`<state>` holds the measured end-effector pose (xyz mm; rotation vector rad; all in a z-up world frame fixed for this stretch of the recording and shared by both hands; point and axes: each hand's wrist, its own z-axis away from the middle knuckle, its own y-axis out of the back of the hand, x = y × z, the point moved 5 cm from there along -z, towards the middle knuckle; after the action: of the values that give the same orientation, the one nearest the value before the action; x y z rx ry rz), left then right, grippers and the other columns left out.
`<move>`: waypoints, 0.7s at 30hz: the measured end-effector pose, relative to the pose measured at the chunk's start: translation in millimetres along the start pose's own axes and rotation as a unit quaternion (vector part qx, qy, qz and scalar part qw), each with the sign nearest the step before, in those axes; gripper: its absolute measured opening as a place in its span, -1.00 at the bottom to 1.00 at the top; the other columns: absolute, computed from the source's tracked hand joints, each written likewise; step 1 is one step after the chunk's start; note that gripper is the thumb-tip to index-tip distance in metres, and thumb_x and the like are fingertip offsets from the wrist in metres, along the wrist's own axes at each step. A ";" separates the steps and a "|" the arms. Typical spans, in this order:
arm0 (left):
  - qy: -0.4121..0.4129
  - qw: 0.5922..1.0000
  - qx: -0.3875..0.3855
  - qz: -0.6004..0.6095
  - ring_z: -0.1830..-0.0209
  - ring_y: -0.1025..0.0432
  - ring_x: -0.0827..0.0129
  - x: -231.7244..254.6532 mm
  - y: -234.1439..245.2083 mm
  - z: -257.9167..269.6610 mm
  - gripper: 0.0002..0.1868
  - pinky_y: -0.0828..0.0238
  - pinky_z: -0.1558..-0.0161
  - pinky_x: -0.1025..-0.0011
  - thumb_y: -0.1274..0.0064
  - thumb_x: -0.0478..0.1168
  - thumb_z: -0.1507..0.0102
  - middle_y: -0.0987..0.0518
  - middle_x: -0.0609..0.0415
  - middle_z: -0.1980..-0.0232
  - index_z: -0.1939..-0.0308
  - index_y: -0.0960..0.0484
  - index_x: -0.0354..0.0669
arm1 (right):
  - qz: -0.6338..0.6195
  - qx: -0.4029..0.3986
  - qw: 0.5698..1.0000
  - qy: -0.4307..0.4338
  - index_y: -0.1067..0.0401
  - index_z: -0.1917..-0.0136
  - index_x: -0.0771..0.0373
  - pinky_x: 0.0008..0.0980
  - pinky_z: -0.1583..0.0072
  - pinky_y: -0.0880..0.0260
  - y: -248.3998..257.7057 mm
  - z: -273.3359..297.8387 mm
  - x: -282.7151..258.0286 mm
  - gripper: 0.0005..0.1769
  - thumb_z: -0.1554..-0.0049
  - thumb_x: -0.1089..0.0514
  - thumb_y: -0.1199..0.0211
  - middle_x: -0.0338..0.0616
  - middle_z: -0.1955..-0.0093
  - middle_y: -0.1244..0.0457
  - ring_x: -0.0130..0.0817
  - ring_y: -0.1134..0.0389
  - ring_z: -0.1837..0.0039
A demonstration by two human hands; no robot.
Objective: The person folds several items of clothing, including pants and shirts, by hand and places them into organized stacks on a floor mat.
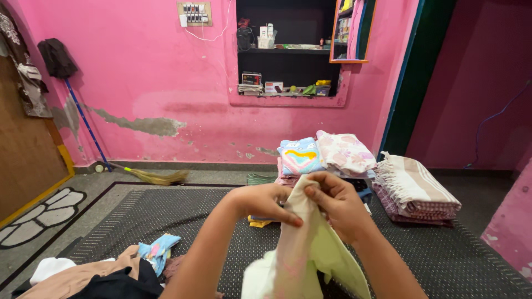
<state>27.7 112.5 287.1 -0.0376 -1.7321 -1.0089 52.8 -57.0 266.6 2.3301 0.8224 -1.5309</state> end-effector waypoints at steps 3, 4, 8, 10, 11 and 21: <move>-0.036 0.972 -0.046 0.226 -0.11 -0.50 0.47 -11.9 -3.9 -3.4 -0.49 -0.47 -0.15 0.43 -0.30 -0.18 -0.22 -0.65 0.11 -0.10 -0.20 -0.57 -0.29 | -0.023 0.053 0.998 -0.007 -0.42 -0.19 0.30 -0.44 0.03 -0.41 8.0 6.9 0.5 -0.68 -0.17 0.23 -0.30 -0.18 0.01 -0.36 -0.49 -0.38 0.01; -0.063 0.958 -0.030 0.279 -0.07 -0.52 0.57 -11.6 -1.5 -4.0 -0.56 -0.48 -0.13 0.50 -0.26 -0.23 -0.21 -0.66 0.22 -0.05 -0.15 -0.57 -0.20 | -0.018 0.050 0.999 -0.006 -0.41 -0.22 0.30 -0.41 0.00 -0.42 8.8 9.8 2.6 -0.62 -0.14 0.25 -0.34 -0.16 0.01 -0.36 -0.45 -0.37 0.00; -0.081 0.962 0.024 0.260 0.06 -0.52 0.54 -8.5 -2.1 -2.4 -0.71 -0.48 0.00 0.46 -0.27 -0.24 -0.25 -0.65 0.18 0.09 0.03 -0.55 -0.23 | -0.009 0.066 0.998 -0.015 -0.33 -0.22 0.15 -0.40 -0.16 -0.44 12.0 26.3 23.8 -0.39 0.10 0.33 -0.40 -0.23 -0.07 -0.39 -0.45 -0.42 -0.12; -0.055 0.956 0.067 0.279 0.21 -0.47 0.50 -5.6 1.0 0.9 -0.72 -0.41 0.20 0.38 -0.30 -0.21 -0.24 -0.60 0.18 0.21 0.15 -0.50 -0.19 | 0.026 0.065 0.997 -0.031 -0.34 -0.18 0.19 -0.38 -0.17 -0.43 13.3 36.0 46.7 -0.42 0.10 0.36 -0.43 -0.20 -0.06 -0.39 -0.43 -0.43 -0.13; -0.056 0.956 0.067 0.279 0.21 -0.47 0.50 -1.2 2.6 3.5 -0.72 -0.41 0.20 0.38 -0.30 -0.21 -0.24 -0.60 0.18 0.21 0.15 -0.50 -0.19 | 0.061 0.062 0.995 -0.048 -0.35 -0.15 0.24 -0.36 -0.18 -0.43 14.8 40.1 61.6 -0.45 0.10 0.38 -0.45 -0.17 -0.06 -0.40 -0.40 -0.43 -0.13; -0.254 0.853 0.048 0.454 -0.24 -0.50 0.19 20.9 40.8 78.8 -0.67 -0.41 -0.28 0.21 -0.15 -0.42 -0.19 -0.59 -0.09 -0.16 -0.04 -0.54 -0.36 | 0.328 0.238 0.908 -0.109 -0.61 0.03 0.26 -0.35 0.11 -0.52 141.7 64.2 53.1 -0.82 -0.07 0.28 -0.30 -0.09 0.17 -0.47 -0.35 -0.46 0.20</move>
<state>-22.2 179.6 323.5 -1.0450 -1.8904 -0.1929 99.9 -186.0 176.4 2.2959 -0.4185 -1.7252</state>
